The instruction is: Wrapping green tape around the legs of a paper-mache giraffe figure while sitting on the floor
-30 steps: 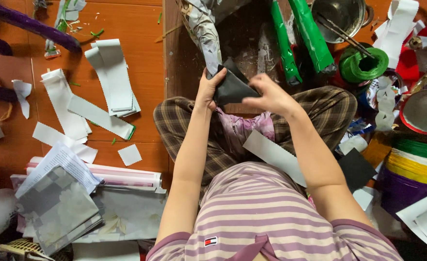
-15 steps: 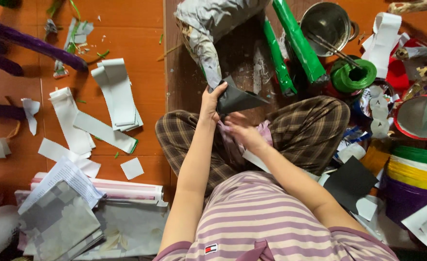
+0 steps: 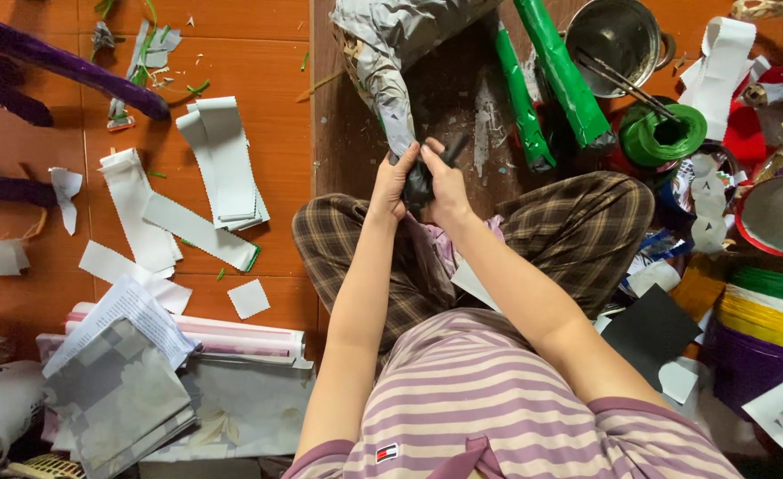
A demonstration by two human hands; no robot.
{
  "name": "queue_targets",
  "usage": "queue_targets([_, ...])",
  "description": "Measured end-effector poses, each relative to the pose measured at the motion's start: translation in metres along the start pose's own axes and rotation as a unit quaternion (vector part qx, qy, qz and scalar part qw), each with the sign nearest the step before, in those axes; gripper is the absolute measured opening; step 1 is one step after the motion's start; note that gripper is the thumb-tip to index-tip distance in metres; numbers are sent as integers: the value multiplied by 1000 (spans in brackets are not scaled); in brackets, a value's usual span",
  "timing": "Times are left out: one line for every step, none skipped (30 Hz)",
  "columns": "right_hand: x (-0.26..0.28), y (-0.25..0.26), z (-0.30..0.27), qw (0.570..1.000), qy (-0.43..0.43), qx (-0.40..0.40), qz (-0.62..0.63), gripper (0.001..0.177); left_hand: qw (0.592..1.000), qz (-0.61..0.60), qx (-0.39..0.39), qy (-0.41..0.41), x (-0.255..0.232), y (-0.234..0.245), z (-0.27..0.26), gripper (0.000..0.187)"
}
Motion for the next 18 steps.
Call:
queue_targets([3,-3,3,997,22,23,-68,49,1000,6,19,3,0,2,2,48])
queue_targets([5,-7,6,989,43,46,-135,53,999,11,39,6,0,4,4,50])
queue_targets([-3,-2,19,989,42,47,-135,53,999,10,38,6,-2,3,0,50])
queue_targets([-12,1,32,973,52,100,-202,58,998,21,54,6,-4,2,-3,58])
queue_targets([-21,4,45,950,62,151,-268,62,997,33,71,6,-6,0,-7,66])
queue_targets([-27,3,56,949,61,152,-268,62,997,32,70,7,-9,-1,-12,66])
queue_targets([-33,2,67,919,54,193,-339,70,995,47,90,6,-11,-4,-16,69])
queue_targets([-39,2,77,882,46,233,-408,79,992,62,110,6,-14,-7,-21,73])
queue_targets([-31,-5,75,882,45,232,-408,79,992,62,110,7,-11,-2,-16,73])
queue_targets([-24,-12,72,873,46,259,-410,86,990,70,118,9,-8,1,-12,71])
queue_targets([-16,-20,70,864,47,286,-411,94,989,78,127,10,-6,5,-6,70])
queue_targets([-16,-24,72,864,47,286,-411,94,989,79,127,10,-7,4,-8,70])
queue_targets([-17,-29,74,860,56,295,-413,95,988,83,128,16,-8,4,-10,75])
queue_targets([-17,-34,75,856,64,303,-414,97,988,87,128,22,-8,4,-11,81])
queue_targets([-18,-35,75,856,62,303,-414,97,988,87,127,23,-18,-2,-22,81])
queue_targets([-18,-38,74,854,118,329,-385,100,984,99,136,62,-27,-8,-32,98])
queue_targets([-17,-41,73,848,174,353,-353,104,978,111,145,101,-35,-14,-42,115])
queue_targets([-20,-44,77,849,173,353,-353,104,978,111,144,102,-32,-12,-39,115])
Point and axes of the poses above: each hand's wrist, its own z-axis towards the middle knuckle, its own y-axis out of the back of the hand, x = y × z, the point moved 2 cm from there along z, towards the middle knuckle, and after that the axes turned 13 degrees about y, right-handed, at the moved point
